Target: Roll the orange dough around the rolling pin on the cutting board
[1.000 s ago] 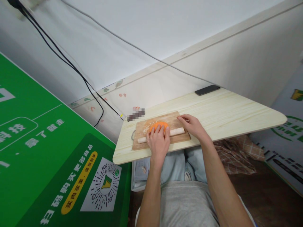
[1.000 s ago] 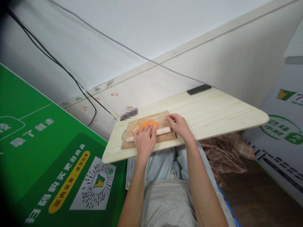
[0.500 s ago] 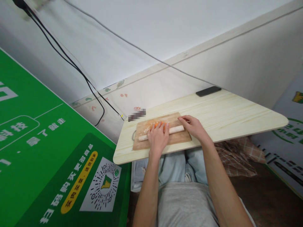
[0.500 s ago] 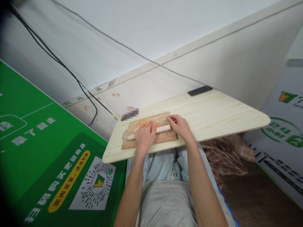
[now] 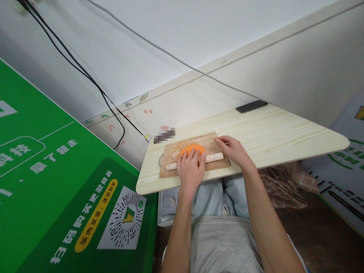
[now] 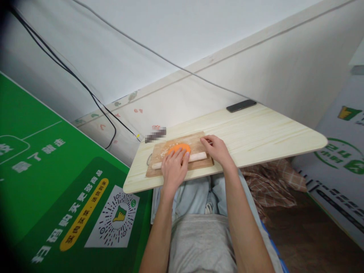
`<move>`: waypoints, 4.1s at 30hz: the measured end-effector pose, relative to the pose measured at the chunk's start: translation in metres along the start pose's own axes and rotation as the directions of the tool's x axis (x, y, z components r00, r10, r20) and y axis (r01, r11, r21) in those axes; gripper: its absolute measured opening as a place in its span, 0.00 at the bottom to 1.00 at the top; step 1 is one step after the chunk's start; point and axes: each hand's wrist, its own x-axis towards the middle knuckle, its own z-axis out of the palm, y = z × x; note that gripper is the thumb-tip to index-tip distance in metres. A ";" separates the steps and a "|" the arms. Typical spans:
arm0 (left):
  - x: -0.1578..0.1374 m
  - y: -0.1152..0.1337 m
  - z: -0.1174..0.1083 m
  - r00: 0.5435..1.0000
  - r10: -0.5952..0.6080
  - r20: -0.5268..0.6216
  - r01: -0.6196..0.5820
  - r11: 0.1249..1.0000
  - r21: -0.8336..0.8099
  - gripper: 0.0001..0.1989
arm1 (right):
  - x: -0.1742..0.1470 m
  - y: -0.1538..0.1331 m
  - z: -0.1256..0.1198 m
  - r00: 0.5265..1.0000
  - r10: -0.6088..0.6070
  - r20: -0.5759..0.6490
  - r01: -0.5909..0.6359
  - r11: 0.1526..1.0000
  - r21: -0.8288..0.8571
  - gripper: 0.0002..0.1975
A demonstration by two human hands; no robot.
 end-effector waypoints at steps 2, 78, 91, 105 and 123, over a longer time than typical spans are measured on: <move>0.006 0.000 0.000 1.000 -0.002 0.003 0.002 1.000 0.003 0.25 | 0.000 0.000 0.000 1.000 -0.002 0.000 0.002 1.000 -0.001 0.15; 0.027 0.002 0.004 0.999 -0.007 -0.034 0.008 1.000 0.023 0.26 | 0.000 -0.001 0.000 1.000 -0.003 0.007 0.003 1.000 0.006 0.15; 0.018 0.004 0.001 1.000 -0.013 -0.019 0.014 1.000 0.014 0.26 | 0.000 0.000 0.000 1.000 -0.007 0.003 0.007 1.000 0.017 0.15; 0.027 0.005 0.003 0.999 -0.036 -0.013 0.037 0.999 0.024 0.26 | -0.001 -0.001 0.000 1.000 0.002 0.003 -0.003 1.000 0.007 0.16; 0.025 0.007 0.002 0.999 -0.047 -0.017 0.047 0.999 0.020 0.25 | -0.002 -0.003 -0.001 1.000 0.007 0.000 -0.007 1.000 0.019 0.15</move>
